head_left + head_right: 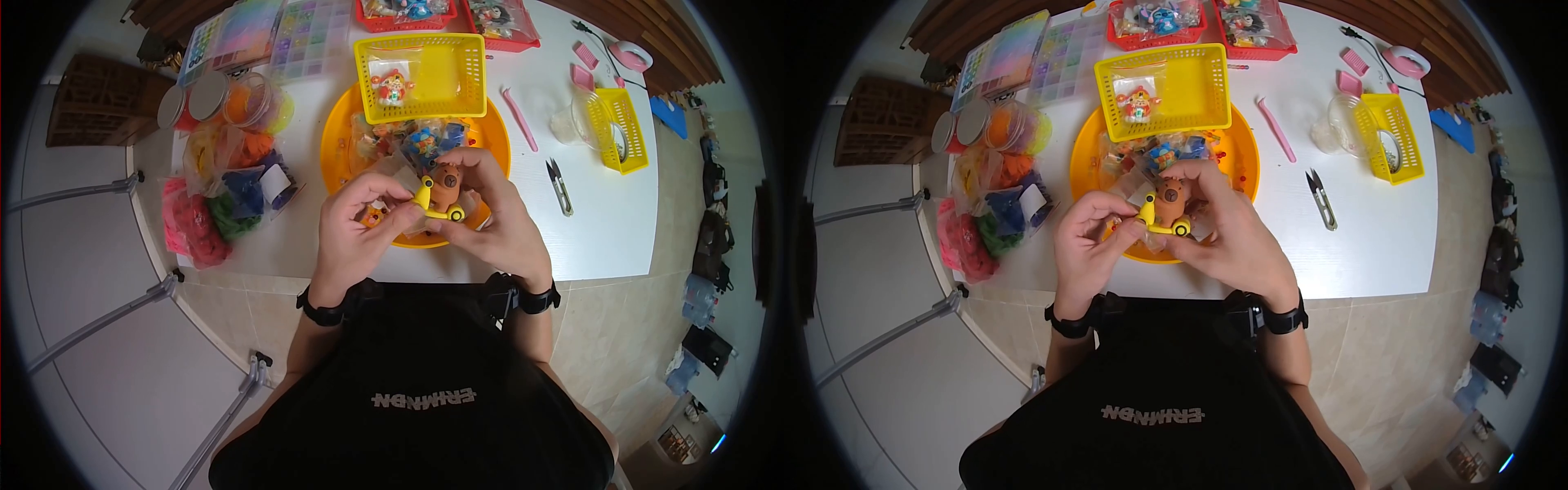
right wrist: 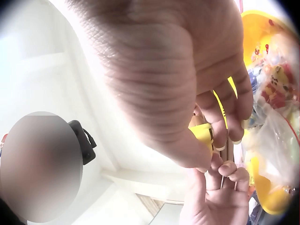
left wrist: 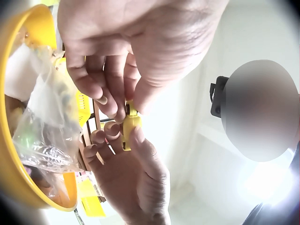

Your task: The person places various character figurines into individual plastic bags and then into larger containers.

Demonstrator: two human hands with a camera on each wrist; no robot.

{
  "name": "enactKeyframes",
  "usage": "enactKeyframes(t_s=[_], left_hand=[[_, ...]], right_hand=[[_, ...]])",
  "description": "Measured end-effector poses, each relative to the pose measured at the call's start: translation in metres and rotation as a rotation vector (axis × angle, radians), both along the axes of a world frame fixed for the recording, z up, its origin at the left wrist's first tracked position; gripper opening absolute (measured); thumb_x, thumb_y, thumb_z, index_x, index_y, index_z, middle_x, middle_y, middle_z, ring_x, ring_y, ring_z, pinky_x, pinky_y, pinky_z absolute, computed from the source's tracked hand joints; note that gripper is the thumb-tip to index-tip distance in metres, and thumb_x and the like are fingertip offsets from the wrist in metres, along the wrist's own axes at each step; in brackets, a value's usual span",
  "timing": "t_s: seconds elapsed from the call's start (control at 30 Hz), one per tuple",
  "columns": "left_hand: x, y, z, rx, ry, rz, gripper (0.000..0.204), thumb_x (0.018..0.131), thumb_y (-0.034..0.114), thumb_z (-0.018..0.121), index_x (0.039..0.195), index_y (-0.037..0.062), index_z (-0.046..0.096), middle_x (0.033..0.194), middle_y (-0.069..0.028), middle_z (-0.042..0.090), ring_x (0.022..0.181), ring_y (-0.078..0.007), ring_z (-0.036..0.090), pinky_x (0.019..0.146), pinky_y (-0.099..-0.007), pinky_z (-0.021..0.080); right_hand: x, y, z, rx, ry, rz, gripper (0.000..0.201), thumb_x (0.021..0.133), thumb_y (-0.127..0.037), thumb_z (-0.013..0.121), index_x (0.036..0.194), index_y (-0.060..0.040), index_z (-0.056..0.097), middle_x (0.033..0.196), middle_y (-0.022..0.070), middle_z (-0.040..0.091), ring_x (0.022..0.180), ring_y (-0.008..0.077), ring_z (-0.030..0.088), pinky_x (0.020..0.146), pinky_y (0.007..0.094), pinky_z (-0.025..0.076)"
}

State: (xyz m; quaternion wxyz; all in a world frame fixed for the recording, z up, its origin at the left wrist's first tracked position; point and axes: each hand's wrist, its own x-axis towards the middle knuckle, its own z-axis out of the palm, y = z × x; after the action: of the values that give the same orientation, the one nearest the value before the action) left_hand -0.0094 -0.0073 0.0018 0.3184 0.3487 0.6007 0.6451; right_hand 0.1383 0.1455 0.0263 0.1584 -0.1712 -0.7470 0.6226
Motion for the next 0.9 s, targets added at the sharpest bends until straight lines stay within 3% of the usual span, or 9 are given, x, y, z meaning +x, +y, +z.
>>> enactKeyframes(t_s=[0.07,0.17,0.27,0.37,0.47,0.57,0.67,0.77,0.9], left_hand=[[0.0,0.001,0.002,-0.007,0.002,0.01,0.016,0.088,0.0,0.077,0.099,-0.0019,0.065,0.094,-0.0052,0.069,0.083,-0.0081,0.063,0.075,-0.0232,0.051],[-0.002,-0.002,0.002,-0.055,0.049,-0.06,0.018,0.091,-0.005,0.072,0.107,-0.0019,0.063,0.102,-0.0061,0.067,0.094,-0.0096,0.063,0.087,-0.0253,0.051],[-0.008,-0.004,0.001,-0.042,0.192,-0.115,0.028,0.085,-0.005,0.075,0.111,-0.002,0.065,0.107,-0.0088,0.068,0.1,-0.0158,0.065,0.091,-0.0294,0.051],[-0.017,0.002,0.021,-0.04,0.634,-0.129,0.04,0.081,0.0,0.077,0.119,0.0081,0.071,0.122,-0.0138,0.064,0.115,-0.0294,0.061,0.098,-0.0368,0.048],[-0.019,-0.002,0.03,-0.214,0.903,-0.154,0.055,0.077,0.0,0.076,0.129,0.0184,0.071,0.145,-0.0145,0.049,0.138,-0.0362,0.042,0.111,-0.0478,0.036],[-0.015,-0.004,0.03,-0.405,1.108,-0.206,0.062,0.075,0.001,0.076,0.132,0.0247,0.069,0.157,-0.0136,0.037,0.146,-0.0395,0.031,0.116,-0.0519,0.029],[-0.01,0.002,0.025,-0.399,1.117,-0.232,0.057,0.077,0.005,0.077,0.129,0.0274,0.071,0.158,-0.0139,0.035,0.148,-0.04,0.028,0.117,-0.0552,0.025],[-0.008,0.005,0.027,-0.374,1.064,-0.248,0.05,0.077,0.007,0.079,0.124,0.0234,0.073,0.157,-0.0125,0.037,0.148,-0.0385,0.029,0.116,-0.0531,0.026],[-0.013,0.006,0.021,-0.283,1.028,-0.248,0.032,0.078,0.01,0.081,0.109,0.0144,0.074,0.145,-0.0109,0.049,0.145,-0.0332,0.036,0.113,-0.054,0.027]], right_hand=[[0.0,-0.001,0.001,-0.028,-0.015,-0.012,0.069,0.081,-0.005,0.081,0.141,-0.0069,0.047,0.116,0.0108,0.064,0.103,0.0182,0.066,0.078,0.0303,0.059],[0.0,0.0,0.005,-0.099,-0.061,0.0,0.069,0.081,-0.006,0.081,0.141,-0.0077,0.047,0.115,0.0107,0.064,0.101,0.018,0.067,0.078,0.0305,0.059],[0.002,0.001,0.006,-0.071,-0.058,-0.023,0.067,0.082,-0.005,0.08,0.141,-0.0079,0.047,0.112,0.01,0.066,0.1,0.0175,0.067,0.081,0.0303,0.057],[0.003,0.004,0.0,-0.035,0.003,-0.121,0.065,0.083,-0.003,0.079,0.14,-0.0062,0.047,0.111,0.0095,0.067,0.101,0.0174,0.067,0.087,0.0306,0.055],[0.001,0.007,-0.007,-0.064,0.053,-0.244,0.063,0.084,-0.002,0.078,0.139,-0.0039,0.048,0.11,0.0096,0.068,0.102,0.0171,0.067,0.091,0.0311,0.053],[0.001,0.007,-0.007,-0.092,0.07,-0.276,0.061,0.084,-0.002,0.078,0.138,-0.0026,0.048,0.109,0.0097,0.068,0.102,0.0165,0.066,0.092,0.0313,0.052],[0.0,0.006,-0.005,-0.101,0.062,-0.266,0.061,0.085,-0.001,0.077,0.138,-0.0025,0.049,0.109,0.0098,0.068,0.102,0.0163,0.066,0.092,0.0311,0.052],[0.001,0.005,-0.003,-0.103,0.045,-0.254,0.06,0.085,-0.001,0.077,0.138,-0.0025,0.049,0.11,0.0102,0.068,0.103,0.0166,0.066,0.093,0.0311,0.052],[0.002,0.003,-0.003,-0.119,0.065,-0.253,0.061,0.085,0.0,0.077,0.139,-0.0029,0.048,0.116,0.0114,0.066,0.106,0.0167,0.066,0.093,0.0311,0.052]])
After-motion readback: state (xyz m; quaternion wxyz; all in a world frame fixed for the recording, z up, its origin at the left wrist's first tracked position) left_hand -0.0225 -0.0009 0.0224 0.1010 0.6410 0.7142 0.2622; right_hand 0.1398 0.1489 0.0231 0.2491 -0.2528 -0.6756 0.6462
